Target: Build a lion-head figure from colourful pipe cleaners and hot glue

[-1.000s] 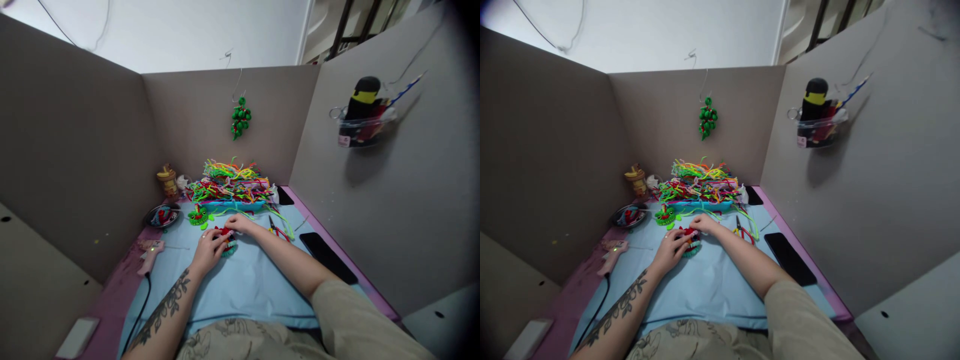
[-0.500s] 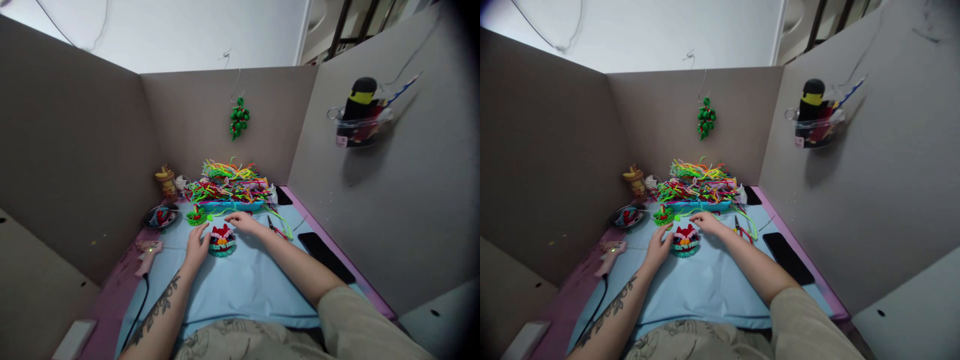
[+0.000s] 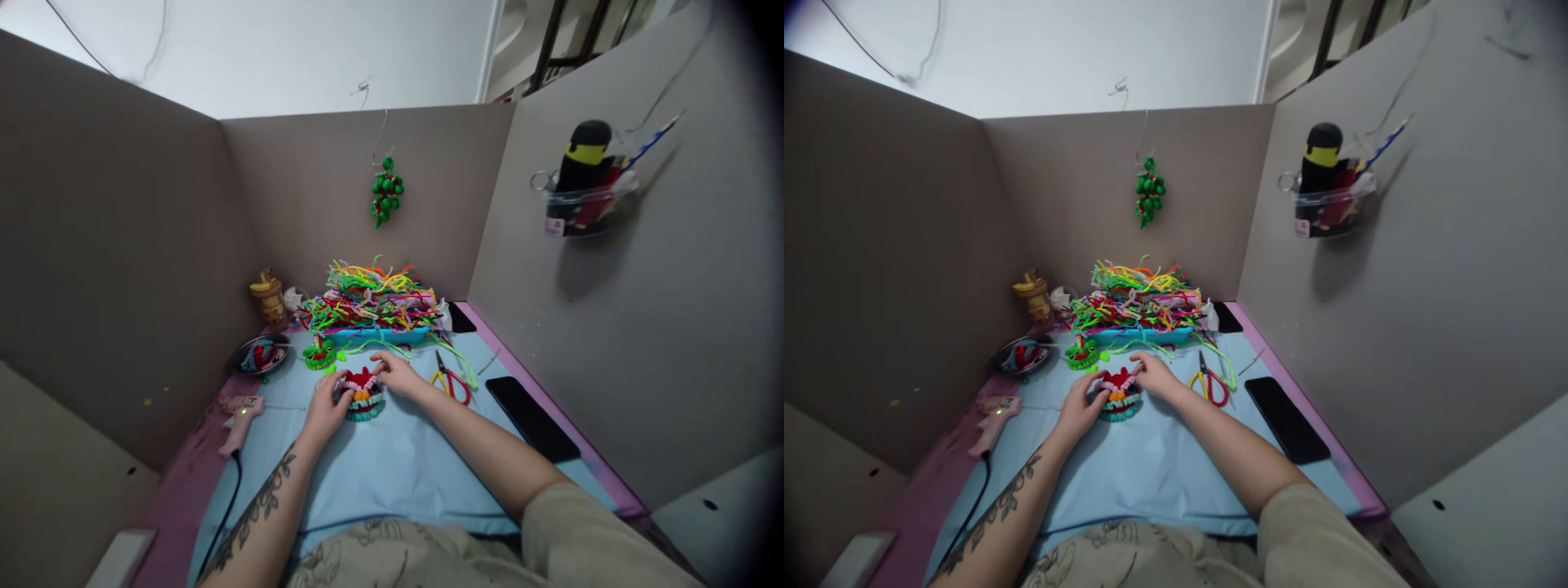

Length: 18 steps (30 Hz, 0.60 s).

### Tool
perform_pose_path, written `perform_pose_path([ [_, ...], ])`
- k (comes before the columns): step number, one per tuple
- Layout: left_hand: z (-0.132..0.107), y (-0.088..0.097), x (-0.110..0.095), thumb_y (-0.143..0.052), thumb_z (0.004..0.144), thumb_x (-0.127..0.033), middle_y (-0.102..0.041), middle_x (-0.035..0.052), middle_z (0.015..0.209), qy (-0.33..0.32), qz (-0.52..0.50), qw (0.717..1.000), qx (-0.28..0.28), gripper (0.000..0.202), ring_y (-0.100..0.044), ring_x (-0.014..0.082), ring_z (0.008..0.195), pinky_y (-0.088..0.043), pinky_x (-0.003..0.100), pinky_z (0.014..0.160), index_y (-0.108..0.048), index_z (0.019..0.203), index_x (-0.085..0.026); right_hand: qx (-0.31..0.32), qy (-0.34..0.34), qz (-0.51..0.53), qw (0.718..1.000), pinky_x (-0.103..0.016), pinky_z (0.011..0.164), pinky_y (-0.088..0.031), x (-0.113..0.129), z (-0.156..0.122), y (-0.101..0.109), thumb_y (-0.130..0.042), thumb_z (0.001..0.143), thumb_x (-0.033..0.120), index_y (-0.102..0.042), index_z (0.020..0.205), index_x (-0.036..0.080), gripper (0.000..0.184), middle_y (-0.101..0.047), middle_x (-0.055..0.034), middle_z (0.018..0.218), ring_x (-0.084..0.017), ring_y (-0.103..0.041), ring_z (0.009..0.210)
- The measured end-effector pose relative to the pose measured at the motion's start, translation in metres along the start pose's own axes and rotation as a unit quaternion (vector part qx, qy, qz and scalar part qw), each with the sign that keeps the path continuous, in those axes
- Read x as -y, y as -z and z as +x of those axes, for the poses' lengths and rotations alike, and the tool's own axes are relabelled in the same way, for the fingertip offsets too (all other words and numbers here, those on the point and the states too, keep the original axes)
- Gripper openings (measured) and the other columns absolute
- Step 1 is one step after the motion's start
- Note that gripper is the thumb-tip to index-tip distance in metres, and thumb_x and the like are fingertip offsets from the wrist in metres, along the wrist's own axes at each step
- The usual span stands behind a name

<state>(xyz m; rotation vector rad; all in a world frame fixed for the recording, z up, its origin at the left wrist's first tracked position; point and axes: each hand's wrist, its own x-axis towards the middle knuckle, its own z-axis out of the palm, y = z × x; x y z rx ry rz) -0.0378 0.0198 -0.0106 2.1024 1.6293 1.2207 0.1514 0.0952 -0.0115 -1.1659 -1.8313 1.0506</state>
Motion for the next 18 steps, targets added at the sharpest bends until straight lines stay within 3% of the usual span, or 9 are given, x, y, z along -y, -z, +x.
perform_pose_path([
  [11,0.000,-0.004,0.007,-0.052,0.081,-0.032,-0.060,0.0100,0.114,0.001,-0.012,1.000,0.002,0.036,-0.053,0.0238,0.109,-0.040,0.040,0.095,-0.056,0.113,-0.018,0.001,0.028,-0.016,0.999,-0.023,0.062,-0.044,-0.009,0.000,-0.004,-0.047,0.060,-0.003,-0.057,0.106,0.016,0.052,-0.064,-0.0019,0.087,-0.011,-0.054,0.065],
  [15,-0.002,-0.011,0.014,-0.052,0.082,-0.035,-0.052,0.0132,0.127,0.019,-0.042,0.999,0.019,0.050,-0.047,0.0250,0.118,-0.036,0.042,0.099,-0.044,0.128,-0.018,0.004,0.063,-0.035,0.997,-0.026,0.068,-0.046,-0.009,-0.002,-0.003,-0.045,0.059,-0.003,-0.056,0.108,0.018,0.054,-0.060,-0.0044,0.101,-0.011,-0.054,0.071],
  [18,-0.004,-0.015,0.016,-0.054,0.081,-0.037,-0.045,0.0148,0.134,0.014,-0.073,0.996,0.040,0.064,-0.043,0.0252,0.123,-0.034,0.043,0.101,-0.031,0.137,-0.019,0.034,0.094,-0.023,0.995,-0.029,0.077,-0.047,-0.006,-0.006,-0.002,-0.045,0.058,-0.003,-0.052,0.116,0.020,0.062,-0.057,-0.0053,0.112,-0.015,-0.056,0.087],
])
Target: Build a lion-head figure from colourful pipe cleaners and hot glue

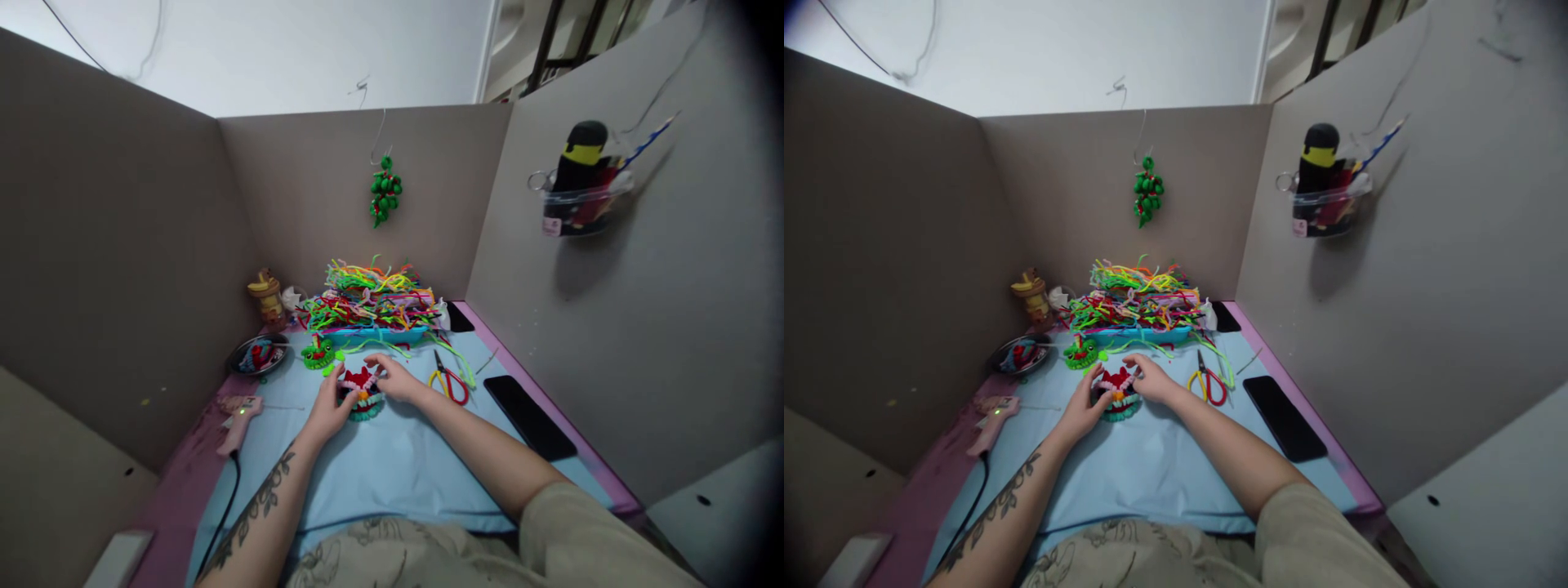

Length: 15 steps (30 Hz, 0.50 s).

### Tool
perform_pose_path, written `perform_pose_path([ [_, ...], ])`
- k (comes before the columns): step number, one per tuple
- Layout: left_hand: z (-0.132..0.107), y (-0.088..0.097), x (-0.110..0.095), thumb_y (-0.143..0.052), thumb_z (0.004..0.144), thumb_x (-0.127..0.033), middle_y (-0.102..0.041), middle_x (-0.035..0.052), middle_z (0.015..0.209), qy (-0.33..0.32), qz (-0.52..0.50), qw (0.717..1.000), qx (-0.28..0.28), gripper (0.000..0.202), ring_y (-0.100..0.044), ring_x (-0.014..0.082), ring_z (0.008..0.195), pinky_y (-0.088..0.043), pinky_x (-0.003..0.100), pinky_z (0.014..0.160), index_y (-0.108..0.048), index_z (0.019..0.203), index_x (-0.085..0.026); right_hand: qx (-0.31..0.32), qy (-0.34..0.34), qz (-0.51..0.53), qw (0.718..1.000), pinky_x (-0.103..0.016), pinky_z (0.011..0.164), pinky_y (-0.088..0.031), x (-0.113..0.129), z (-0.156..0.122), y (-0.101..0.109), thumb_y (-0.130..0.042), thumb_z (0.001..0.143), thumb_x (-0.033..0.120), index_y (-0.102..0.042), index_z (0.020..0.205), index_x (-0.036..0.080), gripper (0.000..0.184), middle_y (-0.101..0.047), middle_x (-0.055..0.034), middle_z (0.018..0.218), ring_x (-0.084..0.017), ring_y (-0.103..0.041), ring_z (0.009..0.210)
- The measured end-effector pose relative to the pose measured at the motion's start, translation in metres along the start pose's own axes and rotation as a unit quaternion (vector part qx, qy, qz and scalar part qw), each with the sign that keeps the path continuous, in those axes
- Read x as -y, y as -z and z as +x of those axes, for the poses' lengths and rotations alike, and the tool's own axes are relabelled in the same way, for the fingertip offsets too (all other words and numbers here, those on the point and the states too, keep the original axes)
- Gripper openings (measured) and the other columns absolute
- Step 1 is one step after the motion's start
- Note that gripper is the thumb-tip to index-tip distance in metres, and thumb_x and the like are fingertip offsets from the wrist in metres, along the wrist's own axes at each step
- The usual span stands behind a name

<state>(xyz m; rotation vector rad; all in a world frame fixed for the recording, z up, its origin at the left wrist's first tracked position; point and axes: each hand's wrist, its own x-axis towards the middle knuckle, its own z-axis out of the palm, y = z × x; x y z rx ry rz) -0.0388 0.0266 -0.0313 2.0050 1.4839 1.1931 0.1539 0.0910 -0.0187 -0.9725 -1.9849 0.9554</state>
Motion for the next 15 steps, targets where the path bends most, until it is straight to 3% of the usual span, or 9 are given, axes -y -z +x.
perform_pose_path([
  [3,0.0009,0.0010,-0.0016,-0.055,0.081,-0.038,-0.043,0.0136,0.136,-0.022,0.000,1.000,0.014,0.065,-0.040,0.0249,0.125,-0.033,0.043,0.102,-0.029,0.138,-0.020,0.036,0.056,-0.027,0.997,-0.035,0.094,-0.039,0.0050,-0.0025,0.0018,-0.046,0.057,-0.003,-0.050,0.121,0.021,0.069,-0.051,-0.0066,0.125,-0.020,-0.048,0.112],
  [6,0.0031,0.0033,-0.0035,-0.053,0.082,-0.038,-0.045,0.0117,0.134,-0.044,0.035,0.998,0.031,0.054,-0.037,0.0260,0.126,-0.028,0.045,0.105,-0.042,0.132,-0.022,0.058,0.100,-0.082,0.990,-0.040,0.104,-0.027,0.0083,-0.0036,0.0018,-0.047,0.056,-0.004,-0.054,0.119,0.019,0.067,-0.046,-0.0091,0.131,-0.023,-0.039,0.123],
  [11,0.0038,0.0036,-0.0033,-0.049,0.084,-0.038,-0.051,0.0106,0.126,-0.043,0.073,0.995,0.045,0.045,-0.039,0.0264,0.123,-0.027,0.047,0.106,-0.050,0.126,-0.021,0.059,0.118,-0.098,0.986,-0.036,0.099,-0.034,0.0097,-0.0043,0.0006,-0.047,0.058,-0.003,-0.057,0.115,0.019,0.062,-0.055,-0.0078,0.116,-0.021,-0.048,0.112],
  [15,0.0019,0.0020,-0.0026,-0.050,0.083,-0.039,-0.053,0.0112,0.123,-0.030,0.087,0.995,0.034,0.047,-0.039,0.0277,0.123,-0.029,0.049,0.104,-0.050,0.126,-0.020,0.039,0.090,-0.116,0.988,-0.034,0.096,-0.037,0.0093,-0.0046,0.0010,-0.046,0.058,-0.003,-0.059,0.113,0.018,0.060,-0.057,-0.0075,0.111,-0.020,-0.050,0.107],
])
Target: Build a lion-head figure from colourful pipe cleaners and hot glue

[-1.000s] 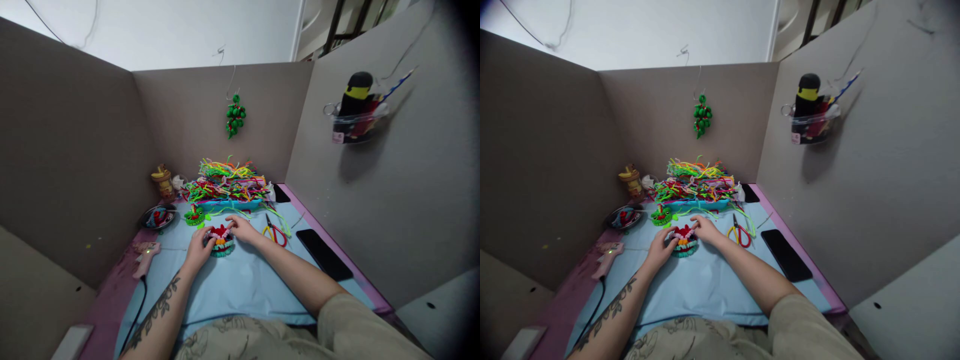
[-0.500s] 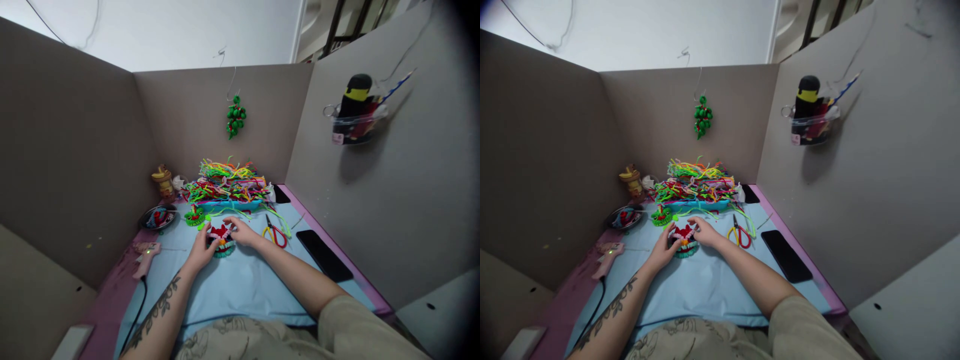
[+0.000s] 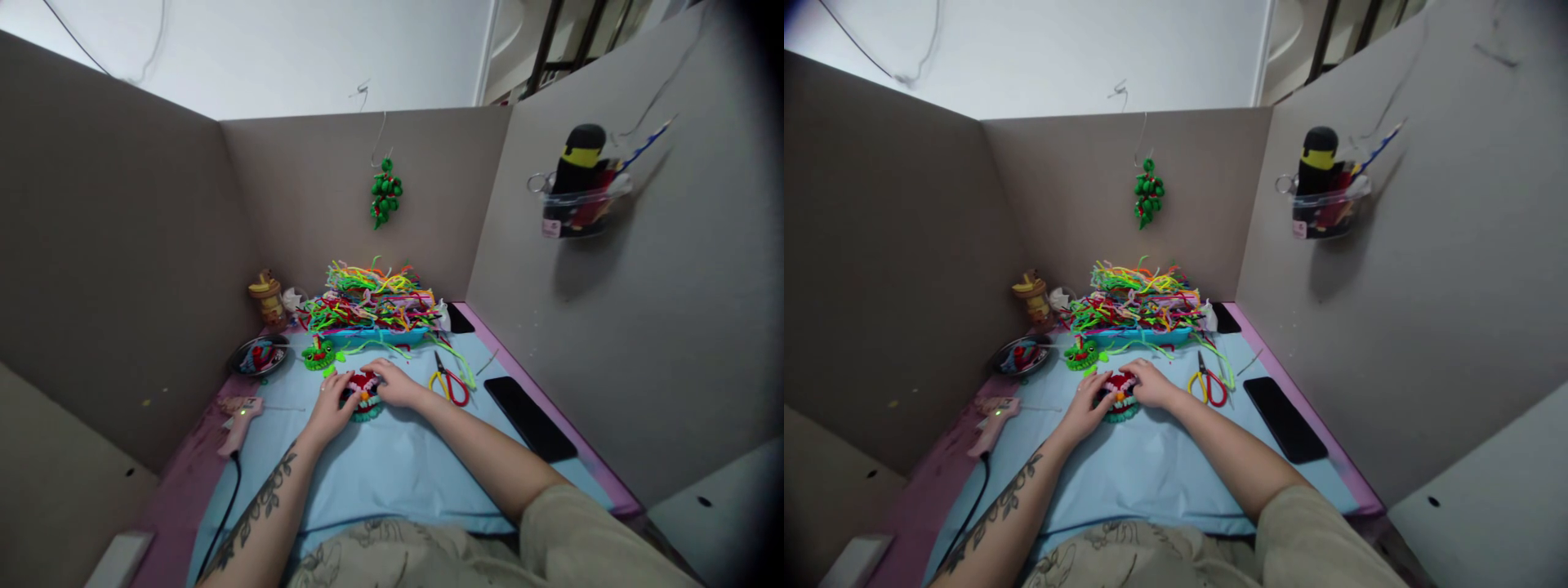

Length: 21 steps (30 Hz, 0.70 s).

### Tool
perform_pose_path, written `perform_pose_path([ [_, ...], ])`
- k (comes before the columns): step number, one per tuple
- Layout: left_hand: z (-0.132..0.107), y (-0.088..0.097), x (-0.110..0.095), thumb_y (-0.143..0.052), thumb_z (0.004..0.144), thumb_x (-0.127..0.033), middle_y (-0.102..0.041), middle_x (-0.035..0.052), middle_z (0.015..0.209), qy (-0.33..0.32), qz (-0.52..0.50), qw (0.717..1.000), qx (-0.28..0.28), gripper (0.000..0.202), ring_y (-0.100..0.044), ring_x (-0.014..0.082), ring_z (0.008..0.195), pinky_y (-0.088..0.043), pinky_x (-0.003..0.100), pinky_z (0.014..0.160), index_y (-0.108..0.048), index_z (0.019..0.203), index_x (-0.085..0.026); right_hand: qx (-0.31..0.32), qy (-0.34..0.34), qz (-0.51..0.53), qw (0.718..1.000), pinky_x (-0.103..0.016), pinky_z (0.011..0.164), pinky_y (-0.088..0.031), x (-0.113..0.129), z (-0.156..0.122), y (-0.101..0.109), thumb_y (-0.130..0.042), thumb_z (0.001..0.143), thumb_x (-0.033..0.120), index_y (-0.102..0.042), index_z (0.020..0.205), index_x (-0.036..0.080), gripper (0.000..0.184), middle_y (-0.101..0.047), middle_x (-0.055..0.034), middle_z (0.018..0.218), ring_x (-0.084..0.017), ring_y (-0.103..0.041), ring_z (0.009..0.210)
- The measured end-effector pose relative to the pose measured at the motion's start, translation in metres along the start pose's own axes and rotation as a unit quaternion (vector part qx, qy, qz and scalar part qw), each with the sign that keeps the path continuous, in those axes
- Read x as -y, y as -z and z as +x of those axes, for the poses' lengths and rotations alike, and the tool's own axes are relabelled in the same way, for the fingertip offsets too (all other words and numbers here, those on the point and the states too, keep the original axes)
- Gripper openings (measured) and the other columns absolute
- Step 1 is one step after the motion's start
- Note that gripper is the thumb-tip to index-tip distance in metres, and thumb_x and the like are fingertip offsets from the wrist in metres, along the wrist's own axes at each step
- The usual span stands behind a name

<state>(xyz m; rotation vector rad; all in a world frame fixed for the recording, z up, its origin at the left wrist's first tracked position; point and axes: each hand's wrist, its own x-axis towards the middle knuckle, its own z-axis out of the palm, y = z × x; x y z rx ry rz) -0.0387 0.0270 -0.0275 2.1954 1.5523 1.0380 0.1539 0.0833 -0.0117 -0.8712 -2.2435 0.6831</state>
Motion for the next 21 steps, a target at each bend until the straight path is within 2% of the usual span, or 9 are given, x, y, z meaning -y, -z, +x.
perform_pose_path([
  [7,-0.001,-0.001,0.000,-0.053,0.081,-0.039,-0.054,0.0125,0.124,0.002,-0.001,1.000,-0.016,0.048,-0.040,0.0282,0.123,-0.031,0.047,0.102,-0.050,0.125,-0.019,0.003,-0.004,0.002,1.000,-0.034,0.095,-0.039,0.001,-0.001,-0.001,-0.046,0.059,-0.002,-0.058,0.116,0.017,0.061,-0.058,-0.0090,0.111,-0.021,-0.052,0.106],
  [13,-0.002,0.002,-0.003,-0.055,0.079,-0.038,-0.046,0.0152,0.131,0.010,-0.056,0.998,-0.018,0.065,-0.043,0.0261,0.121,-0.033,0.045,0.101,-0.031,0.137,-0.018,-0.020,0.011,0.008,1.000,-0.033,0.101,-0.034,0.002,-0.002,0.003,-0.045,0.059,-0.002,-0.052,0.124,0.017,0.068,-0.051,-0.0099,0.120,-0.020,-0.046,0.114],
  [17,-0.005,0.004,-0.007,-0.069,0.066,-0.036,-0.031,0.0164,0.142,-0.008,-0.068,0.997,0.025,0.093,-0.033,0.0289,0.129,-0.028,0.048,0.105,-0.017,0.142,-0.021,-0.038,-0.041,-0.029,0.998,-0.034,0.100,-0.035,0.001,-0.005,0.000,-0.045,0.062,-0.002,-0.046,0.128,0.020,0.069,-0.048,-0.0095,0.124,-0.020,-0.046,0.115],
  [21,-0.006,0.004,-0.010,-0.070,0.064,-0.030,-0.030,0.0146,0.143,-0.025,-0.058,0.998,0.015,0.097,-0.030,0.0273,0.131,-0.027,0.045,0.107,-0.014,0.142,-0.022,-0.063,-0.111,-0.029,0.991,-0.033,0.095,-0.039,0.000,-0.006,-0.007,-0.043,0.064,-0.004,-0.047,0.125,0.018,0.065,-0.053,-0.0098,0.117,-0.019,-0.051,0.107],
])
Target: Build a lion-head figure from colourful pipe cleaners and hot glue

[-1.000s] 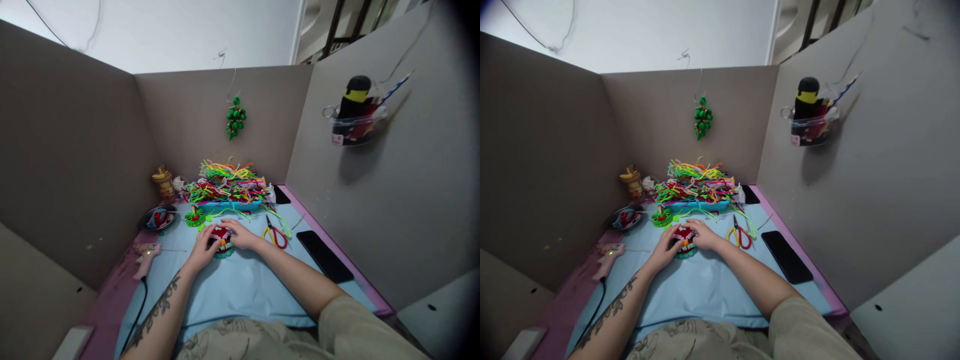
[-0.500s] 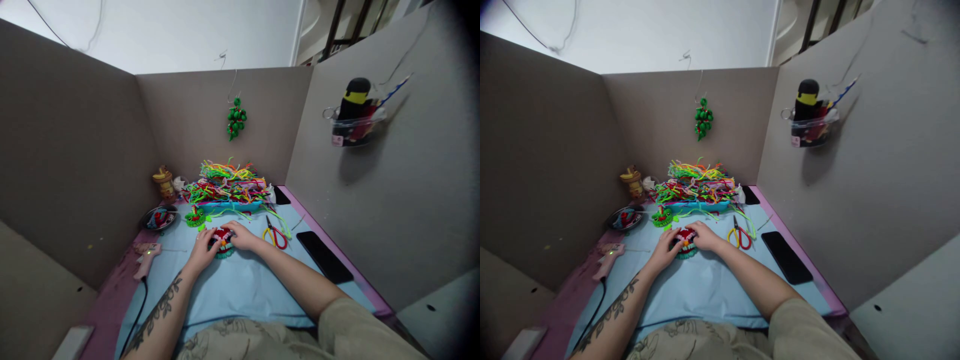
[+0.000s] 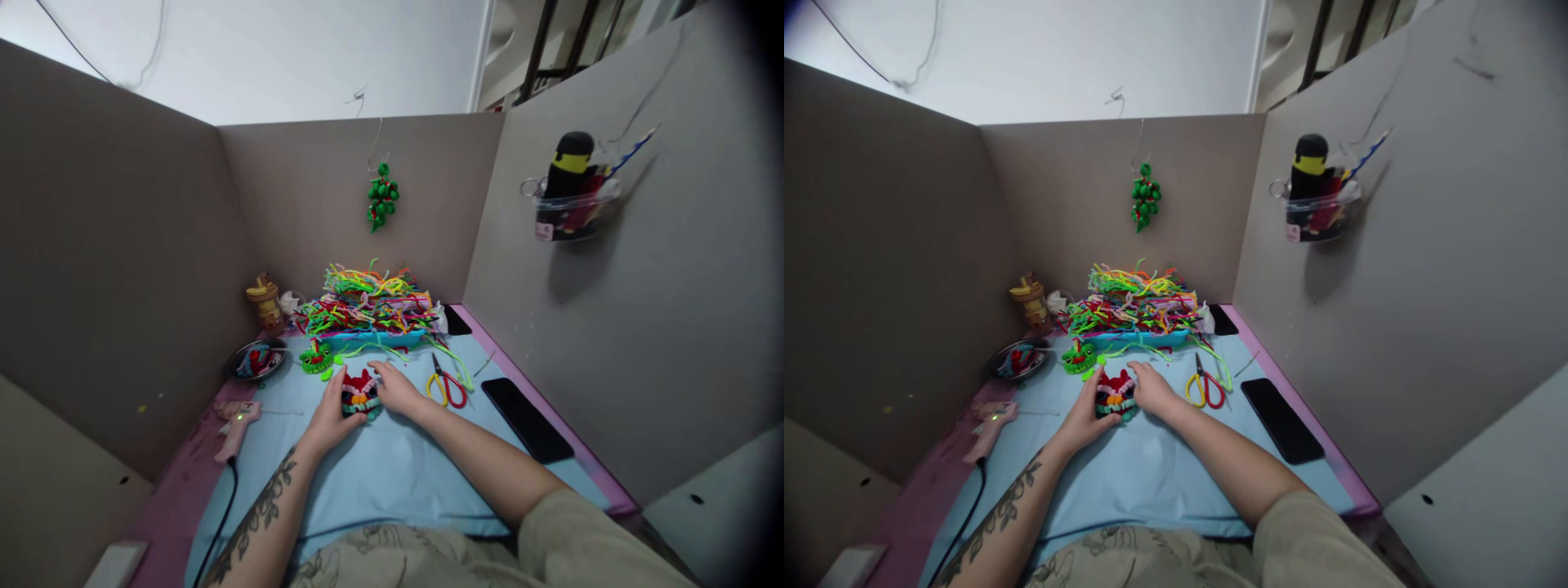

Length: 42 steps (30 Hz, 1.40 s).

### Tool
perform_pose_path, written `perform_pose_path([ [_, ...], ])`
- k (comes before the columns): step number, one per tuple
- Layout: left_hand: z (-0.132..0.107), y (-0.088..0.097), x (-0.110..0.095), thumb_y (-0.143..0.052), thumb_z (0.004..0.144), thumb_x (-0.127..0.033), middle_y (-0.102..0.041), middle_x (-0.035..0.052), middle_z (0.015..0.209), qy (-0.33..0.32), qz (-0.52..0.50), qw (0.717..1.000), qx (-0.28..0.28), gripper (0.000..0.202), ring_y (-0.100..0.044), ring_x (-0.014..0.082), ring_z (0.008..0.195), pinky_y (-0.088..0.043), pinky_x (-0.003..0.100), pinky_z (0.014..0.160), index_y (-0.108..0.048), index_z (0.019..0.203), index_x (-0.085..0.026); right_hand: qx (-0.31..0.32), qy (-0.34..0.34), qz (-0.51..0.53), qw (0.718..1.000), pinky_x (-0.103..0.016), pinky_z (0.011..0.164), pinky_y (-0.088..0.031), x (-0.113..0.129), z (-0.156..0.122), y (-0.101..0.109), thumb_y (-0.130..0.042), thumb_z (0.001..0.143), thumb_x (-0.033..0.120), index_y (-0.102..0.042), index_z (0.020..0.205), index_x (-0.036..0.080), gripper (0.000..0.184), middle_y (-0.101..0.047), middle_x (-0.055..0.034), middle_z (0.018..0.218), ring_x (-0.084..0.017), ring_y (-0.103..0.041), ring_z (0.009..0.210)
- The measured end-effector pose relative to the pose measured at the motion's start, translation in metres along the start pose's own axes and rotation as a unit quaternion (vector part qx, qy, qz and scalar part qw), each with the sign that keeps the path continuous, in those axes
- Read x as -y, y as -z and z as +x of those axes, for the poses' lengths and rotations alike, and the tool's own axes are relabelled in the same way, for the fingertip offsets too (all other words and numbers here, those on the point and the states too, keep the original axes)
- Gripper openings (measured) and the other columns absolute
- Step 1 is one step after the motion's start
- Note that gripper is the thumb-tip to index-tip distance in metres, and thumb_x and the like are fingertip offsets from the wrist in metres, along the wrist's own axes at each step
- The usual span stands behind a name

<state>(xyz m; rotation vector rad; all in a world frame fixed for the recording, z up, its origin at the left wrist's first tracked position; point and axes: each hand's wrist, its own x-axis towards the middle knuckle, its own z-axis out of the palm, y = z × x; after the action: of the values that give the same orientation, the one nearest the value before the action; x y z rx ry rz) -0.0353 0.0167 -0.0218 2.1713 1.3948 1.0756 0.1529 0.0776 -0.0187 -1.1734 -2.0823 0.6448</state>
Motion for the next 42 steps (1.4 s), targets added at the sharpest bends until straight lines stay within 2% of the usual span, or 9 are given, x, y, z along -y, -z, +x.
perform_pose_path([
  [6,0.004,0.002,0.005,-0.065,0.070,-0.030,-0.042,0.0148,0.132,0.034,0.025,0.995,-0.091,0.085,-0.043,0.0277,0.122,-0.037,0.046,0.099,-0.019,0.140,-0.022,-0.010,-0.008,0.140,0.990,-0.028,0.079,-0.047,-0.002,0.001,-0.014,-0.044,0.067,0.000,-0.046,0.122,0.021,0.059,-0.057,-0.0057,0.111,-0.014,-0.059,0.083],
  [9,0.004,0.000,0.009,-0.067,0.068,-0.030,-0.042,0.0146,0.130,0.039,0.032,0.994,-0.098,0.086,-0.043,0.0287,0.120,-0.037,0.047,0.099,-0.021,0.140,-0.022,-0.030,-0.008,0.149,0.988,-0.027,0.077,-0.047,-0.002,0.003,-0.014,-0.044,0.066,0.001,-0.049,0.119,0.021,0.057,-0.059,-0.0050,0.109,-0.013,-0.059,0.083],
  [13,0.003,-0.002,0.009,-0.067,0.067,-0.030,-0.039,0.0155,0.133,0.035,0.044,0.994,-0.093,0.084,-0.038,0.0302,0.124,-0.033,0.048,0.102,-0.024,0.139,-0.023,-0.093,-0.042,0.100,0.990,-0.028,0.078,-0.046,-0.009,0.011,0.004,-0.043,0.070,0.004,-0.060,0.103,0.019,0.040,-0.064,-0.0038,0.099,-0.015,-0.058,0.085],
  [17,0.002,-0.001,0.005,-0.070,0.064,-0.036,-0.037,0.0157,0.135,0.038,0.053,0.996,-0.068,0.089,-0.034,0.0324,0.127,-0.030,0.050,0.103,-0.023,0.139,-0.022,-0.138,-0.127,-0.073,0.979,-0.030,0.078,-0.044,-0.030,0.018,0.036,-0.043,0.082,0.019,-0.065,0.093,0.020,0.024,-0.065,-0.0052,0.093,-0.018,-0.058,0.085],
  [20,0.002,0.000,0.004,-0.066,0.068,-0.041,-0.034,0.0155,0.138,0.034,0.057,0.995,-0.073,0.085,-0.031,0.0319,0.129,-0.027,0.050,0.104,-0.023,0.139,-0.021,-0.105,-0.187,-0.228,0.950,-0.032,0.077,-0.041,-0.048,0.020,0.052,-0.041,0.086,0.023,-0.066,0.095,0.020,0.027,-0.064,-0.0099,0.095,-0.022,-0.056,0.089],
  [22,0.002,0.000,0.006,-0.062,0.072,-0.041,-0.034,0.0151,0.138,0.032,0.056,0.995,-0.082,0.080,-0.030,0.0308,0.130,-0.027,0.050,0.105,-0.024,0.139,-0.021,-0.083,-0.184,-0.257,0.945,-0.033,0.080,-0.039,-0.056,0.021,0.054,-0.044,0.084,0.022,-0.068,0.096,0.019,0.026,-0.062,-0.0125,0.100,-0.024,-0.053,0.096],
  [27,0.003,-0.001,0.010,-0.059,0.075,-0.042,-0.038,0.0151,0.135,0.039,0.053,0.994,-0.092,0.073,-0.034,0.0293,0.128,-0.030,0.048,0.104,-0.028,0.137,-0.019,-0.044,-0.156,-0.270,0.949,-0.039,0.085,-0.036,-0.064,0.025,0.039,-0.049,0.081,0.020,-0.066,0.103,0.024,0.028,-0.058,-0.0125,0.113,-0.029,-0.046,0.107],
  [34,0.003,0.000,0.008,-0.057,0.077,-0.041,-0.042,0.0157,0.132,0.036,0.063,0.993,-0.095,0.066,-0.038,0.0291,0.125,-0.032,0.048,0.102,-0.032,0.135,-0.019,-0.025,-0.159,-0.277,0.947,-0.037,0.086,-0.036,-0.070,0.025,0.038,-0.046,0.076,0.008,-0.065,0.101,0.013,0.032,-0.059,-0.0174,0.109,-0.028,-0.049,0.105],
  [42,0.002,-0.001,0.010,-0.056,0.079,-0.041,-0.044,0.0158,0.131,0.026,0.058,0.994,-0.094,0.063,-0.041,0.0286,0.123,-0.034,0.047,0.101,-0.035,0.133,-0.018,-0.024,-0.155,-0.267,0.951,-0.040,0.090,-0.033,-0.071,0.025,0.038,-0.046,0.083,0.023,-0.059,0.115,0.024,0.034,-0.055,-0.0120,0.117,-0.028,-0.045,0.111],
])
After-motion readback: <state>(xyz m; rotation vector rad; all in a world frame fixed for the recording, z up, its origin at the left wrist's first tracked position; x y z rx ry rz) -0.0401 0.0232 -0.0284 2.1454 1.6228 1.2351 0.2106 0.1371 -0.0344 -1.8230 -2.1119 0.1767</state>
